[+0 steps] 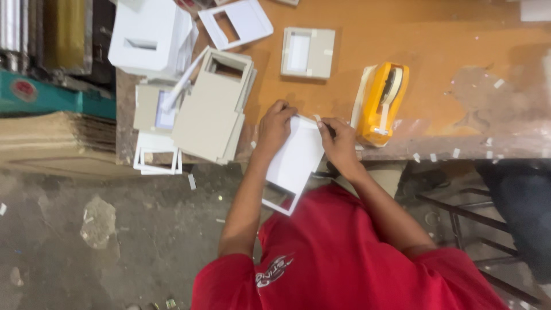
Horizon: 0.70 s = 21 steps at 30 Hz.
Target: The person assembles white rectangular frames by hand, placing clear inserts into the frames and securing them with small pieces of tape. The person handles the frames one at a time, aligning the inserts and applying tape to the edges.
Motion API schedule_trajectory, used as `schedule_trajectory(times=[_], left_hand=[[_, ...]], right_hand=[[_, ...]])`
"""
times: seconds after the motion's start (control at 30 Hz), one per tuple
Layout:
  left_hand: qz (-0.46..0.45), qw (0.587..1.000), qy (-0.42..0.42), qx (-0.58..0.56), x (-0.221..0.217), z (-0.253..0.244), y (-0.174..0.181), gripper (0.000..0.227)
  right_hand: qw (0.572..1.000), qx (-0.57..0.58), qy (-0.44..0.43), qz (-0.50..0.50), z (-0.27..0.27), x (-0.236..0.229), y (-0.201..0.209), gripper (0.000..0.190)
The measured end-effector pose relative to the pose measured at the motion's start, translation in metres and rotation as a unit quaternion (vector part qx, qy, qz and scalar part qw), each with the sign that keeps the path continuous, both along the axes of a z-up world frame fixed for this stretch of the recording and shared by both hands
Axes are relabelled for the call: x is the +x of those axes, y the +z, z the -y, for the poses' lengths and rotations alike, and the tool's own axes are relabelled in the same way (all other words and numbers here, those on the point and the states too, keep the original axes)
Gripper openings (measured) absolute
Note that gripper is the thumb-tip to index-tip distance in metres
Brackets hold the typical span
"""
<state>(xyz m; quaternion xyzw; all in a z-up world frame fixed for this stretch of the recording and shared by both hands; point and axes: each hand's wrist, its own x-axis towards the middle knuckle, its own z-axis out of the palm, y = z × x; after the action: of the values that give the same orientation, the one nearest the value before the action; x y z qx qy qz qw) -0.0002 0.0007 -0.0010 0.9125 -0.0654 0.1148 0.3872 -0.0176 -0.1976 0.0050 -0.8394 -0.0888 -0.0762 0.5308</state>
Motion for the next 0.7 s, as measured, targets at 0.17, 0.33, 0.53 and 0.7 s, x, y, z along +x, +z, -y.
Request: schedule_trajectory(times=[0.17,0.33,0.53,0.7], left_hand=[[0.048,0.998,0.030,-0.025,0.001,-0.002,-0.009,0.024],[0.026,0.996,0.072,-0.051,0.004,-0.007,-0.016,0.017],[0.018,0.996,0.073,-0.038,0.008,-0.005,-0.013,0.015],[0.015,0.997,0.059,-0.046,0.007,-0.009,-0.011,0.015]], right_hand=[[0.999,0.014,-0.034,0.025,0.002,0.003,-0.008,0.016],[0.994,0.050,-0.078,0.061,0.000,0.008,-0.026,0.016],[0.987,0.125,-0.094,0.033,0.003,0.024,-0.047,0.017],[0.990,0.114,-0.083,0.030,0.002,0.022,-0.049,0.017]])
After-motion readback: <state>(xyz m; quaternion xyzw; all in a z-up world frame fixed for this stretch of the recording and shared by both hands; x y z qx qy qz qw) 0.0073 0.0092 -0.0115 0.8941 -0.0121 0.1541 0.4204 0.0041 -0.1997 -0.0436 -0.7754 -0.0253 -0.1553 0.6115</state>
